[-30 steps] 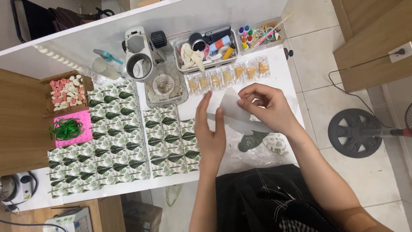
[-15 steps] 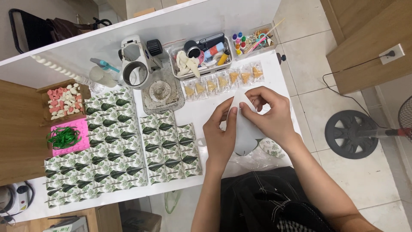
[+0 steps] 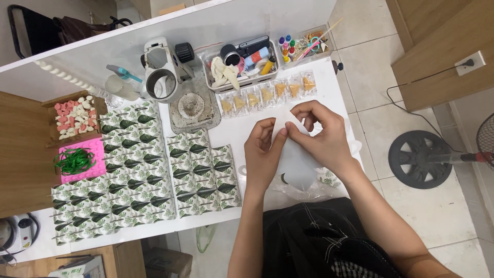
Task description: Folding and assembling decorative paper gift boxes at a workshop table.
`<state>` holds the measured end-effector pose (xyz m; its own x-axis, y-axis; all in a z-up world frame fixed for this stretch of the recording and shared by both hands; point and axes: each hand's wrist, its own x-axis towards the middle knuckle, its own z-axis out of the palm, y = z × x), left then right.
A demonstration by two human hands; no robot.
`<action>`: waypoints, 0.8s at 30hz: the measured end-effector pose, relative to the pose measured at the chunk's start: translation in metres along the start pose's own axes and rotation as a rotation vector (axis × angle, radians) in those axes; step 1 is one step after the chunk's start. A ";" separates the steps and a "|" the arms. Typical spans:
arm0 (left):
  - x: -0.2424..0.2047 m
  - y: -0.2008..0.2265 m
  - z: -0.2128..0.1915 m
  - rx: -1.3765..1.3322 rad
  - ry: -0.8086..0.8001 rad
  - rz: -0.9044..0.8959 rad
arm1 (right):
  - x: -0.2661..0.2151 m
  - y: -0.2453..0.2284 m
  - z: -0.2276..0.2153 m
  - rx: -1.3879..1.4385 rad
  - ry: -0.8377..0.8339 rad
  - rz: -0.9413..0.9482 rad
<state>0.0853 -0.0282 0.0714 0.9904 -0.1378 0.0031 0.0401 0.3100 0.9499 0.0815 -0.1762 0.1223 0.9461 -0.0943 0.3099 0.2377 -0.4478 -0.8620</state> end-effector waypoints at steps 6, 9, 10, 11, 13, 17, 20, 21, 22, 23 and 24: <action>-0.002 -0.005 -0.001 -0.036 -0.009 -0.016 | -0.002 0.001 -0.003 -0.003 -0.036 -0.008; -0.005 -0.005 -0.005 -0.028 -0.026 -0.070 | -0.002 0.009 -0.010 0.107 -0.121 0.016; -0.006 -0.003 -0.006 -0.028 -0.023 -0.072 | 0.000 0.005 -0.014 0.108 -0.124 0.018; -0.007 -0.001 -0.007 -0.038 -0.029 -0.097 | 0.003 0.002 -0.018 0.169 -0.199 0.134; -0.009 0.001 -0.010 -0.049 -0.034 -0.124 | 0.008 0.002 -0.026 0.230 -0.276 0.251; -0.017 0.001 -0.023 0.024 -0.105 -0.145 | 0.014 0.021 -0.033 0.386 -0.496 0.334; -0.022 0.011 -0.026 0.096 -0.127 -0.131 | 0.016 0.031 -0.030 0.442 -0.568 0.457; -0.024 0.016 -0.027 0.129 -0.118 -0.108 | 0.017 0.033 -0.027 0.464 -0.592 0.495; -0.026 0.024 -0.026 0.128 -0.117 -0.109 | 0.017 0.036 -0.024 0.463 -0.594 0.495; -0.029 0.033 -0.026 0.122 -0.090 -0.155 | 0.018 0.039 -0.021 0.476 -0.613 0.511; -0.032 0.041 -0.026 0.117 -0.062 -0.202 | 0.018 0.042 -0.018 0.489 -0.632 0.527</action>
<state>0.0586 0.0130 0.1027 0.9538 -0.2447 -0.1744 0.2172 0.1602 0.9629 0.1051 -0.2126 0.0989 0.8676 0.3837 -0.3164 -0.3223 -0.0508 -0.9453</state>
